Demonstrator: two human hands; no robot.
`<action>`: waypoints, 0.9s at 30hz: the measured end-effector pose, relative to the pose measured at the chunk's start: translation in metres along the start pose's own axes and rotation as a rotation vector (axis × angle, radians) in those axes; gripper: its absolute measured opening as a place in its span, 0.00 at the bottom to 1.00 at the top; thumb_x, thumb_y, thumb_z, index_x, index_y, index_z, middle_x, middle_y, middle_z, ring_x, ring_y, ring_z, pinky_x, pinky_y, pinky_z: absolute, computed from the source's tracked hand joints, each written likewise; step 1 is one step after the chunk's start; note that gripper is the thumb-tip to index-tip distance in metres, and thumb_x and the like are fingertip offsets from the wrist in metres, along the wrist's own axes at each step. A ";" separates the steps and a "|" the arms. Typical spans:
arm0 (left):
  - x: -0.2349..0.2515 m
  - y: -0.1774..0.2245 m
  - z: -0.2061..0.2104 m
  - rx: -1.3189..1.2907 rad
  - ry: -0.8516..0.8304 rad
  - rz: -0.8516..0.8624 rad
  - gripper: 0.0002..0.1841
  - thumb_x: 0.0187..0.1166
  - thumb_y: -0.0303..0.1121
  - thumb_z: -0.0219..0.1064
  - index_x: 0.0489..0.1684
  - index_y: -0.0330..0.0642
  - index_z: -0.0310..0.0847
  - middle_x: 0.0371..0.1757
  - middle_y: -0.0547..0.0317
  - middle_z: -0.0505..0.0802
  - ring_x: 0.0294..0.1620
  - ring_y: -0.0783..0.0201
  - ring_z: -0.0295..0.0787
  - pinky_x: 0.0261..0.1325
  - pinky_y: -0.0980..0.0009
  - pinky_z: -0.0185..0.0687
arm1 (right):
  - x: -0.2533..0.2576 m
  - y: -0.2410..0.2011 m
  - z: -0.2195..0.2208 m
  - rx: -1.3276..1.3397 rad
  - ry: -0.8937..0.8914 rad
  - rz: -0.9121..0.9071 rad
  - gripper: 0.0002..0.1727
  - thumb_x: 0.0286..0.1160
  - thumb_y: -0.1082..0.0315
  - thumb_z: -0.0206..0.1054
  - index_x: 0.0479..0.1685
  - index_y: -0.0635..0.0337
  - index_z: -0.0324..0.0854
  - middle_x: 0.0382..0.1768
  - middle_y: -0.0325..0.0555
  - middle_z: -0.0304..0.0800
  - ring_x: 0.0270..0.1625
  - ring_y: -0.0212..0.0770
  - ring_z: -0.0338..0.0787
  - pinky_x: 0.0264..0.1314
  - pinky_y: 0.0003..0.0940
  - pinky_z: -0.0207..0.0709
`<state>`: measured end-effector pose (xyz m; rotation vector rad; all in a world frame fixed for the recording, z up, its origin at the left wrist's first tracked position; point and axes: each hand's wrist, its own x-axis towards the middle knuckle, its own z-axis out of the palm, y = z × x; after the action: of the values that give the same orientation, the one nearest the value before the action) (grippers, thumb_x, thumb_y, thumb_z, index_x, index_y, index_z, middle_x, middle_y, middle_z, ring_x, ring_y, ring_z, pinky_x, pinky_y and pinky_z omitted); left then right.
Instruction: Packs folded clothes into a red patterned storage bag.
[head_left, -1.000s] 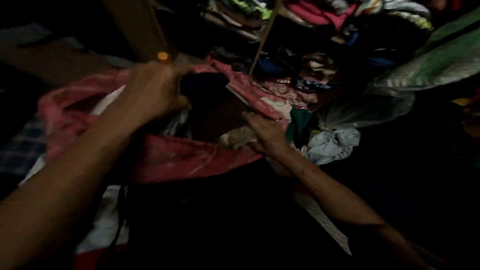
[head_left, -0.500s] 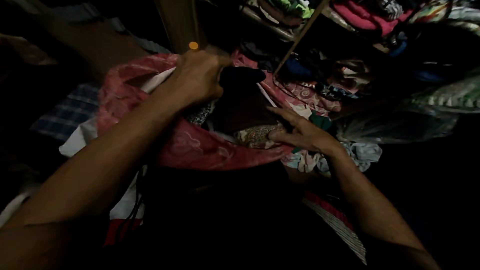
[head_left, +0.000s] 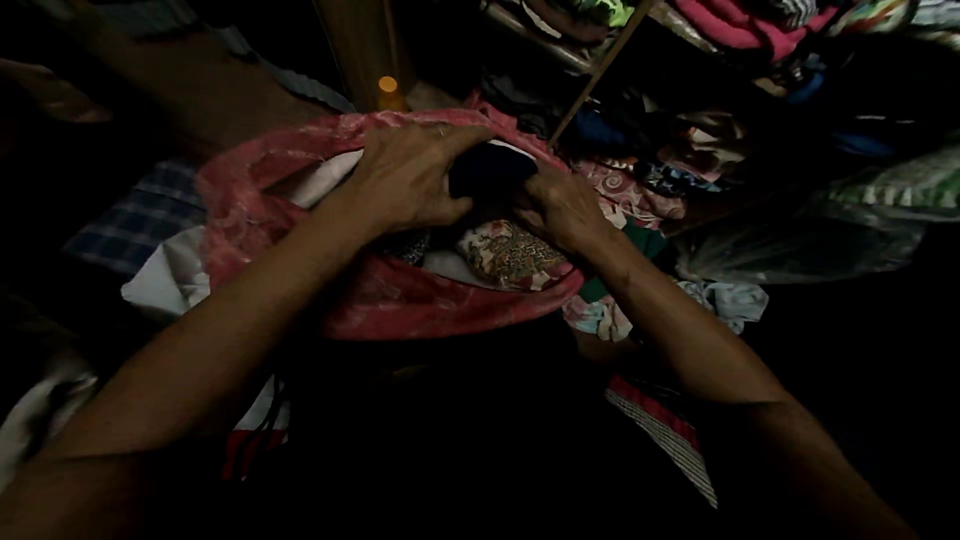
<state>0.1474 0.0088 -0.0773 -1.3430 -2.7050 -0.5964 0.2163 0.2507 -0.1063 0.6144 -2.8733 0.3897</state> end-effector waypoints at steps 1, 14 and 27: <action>0.000 0.004 0.003 0.014 0.021 -0.023 0.41 0.68 0.61 0.65 0.85 0.56 0.70 0.66 0.42 0.90 0.59 0.33 0.88 0.48 0.29 0.77 | 0.006 0.000 0.000 0.016 0.051 -0.012 0.16 0.77 0.62 0.68 0.38 0.71 0.86 0.43 0.66 0.89 0.43 0.65 0.93 0.41 0.61 0.83; 0.031 -0.003 -0.010 0.039 0.088 -0.079 0.34 0.72 0.31 0.70 0.83 0.48 0.69 0.54 0.32 0.89 0.51 0.27 0.88 0.43 0.30 0.78 | -0.041 -0.021 -0.021 0.378 -0.210 0.290 0.60 0.41 0.39 0.88 0.84 0.55 0.68 0.70 0.54 0.82 0.71 0.52 0.82 0.71 0.57 0.77; 0.034 0.001 -0.019 0.066 0.091 -0.069 0.33 0.72 0.32 0.69 0.82 0.51 0.69 0.54 0.35 0.89 0.52 0.30 0.88 0.43 0.32 0.77 | -0.014 -0.021 -0.028 0.220 -0.412 0.292 0.31 0.77 0.44 0.71 0.77 0.48 0.81 0.68 0.60 0.85 0.68 0.62 0.85 0.67 0.69 0.75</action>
<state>0.1254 0.0278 -0.0516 -1.1823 -2.6816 -0.5548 0.2404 0.2457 -0.0784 0.3348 -3.3582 0.7042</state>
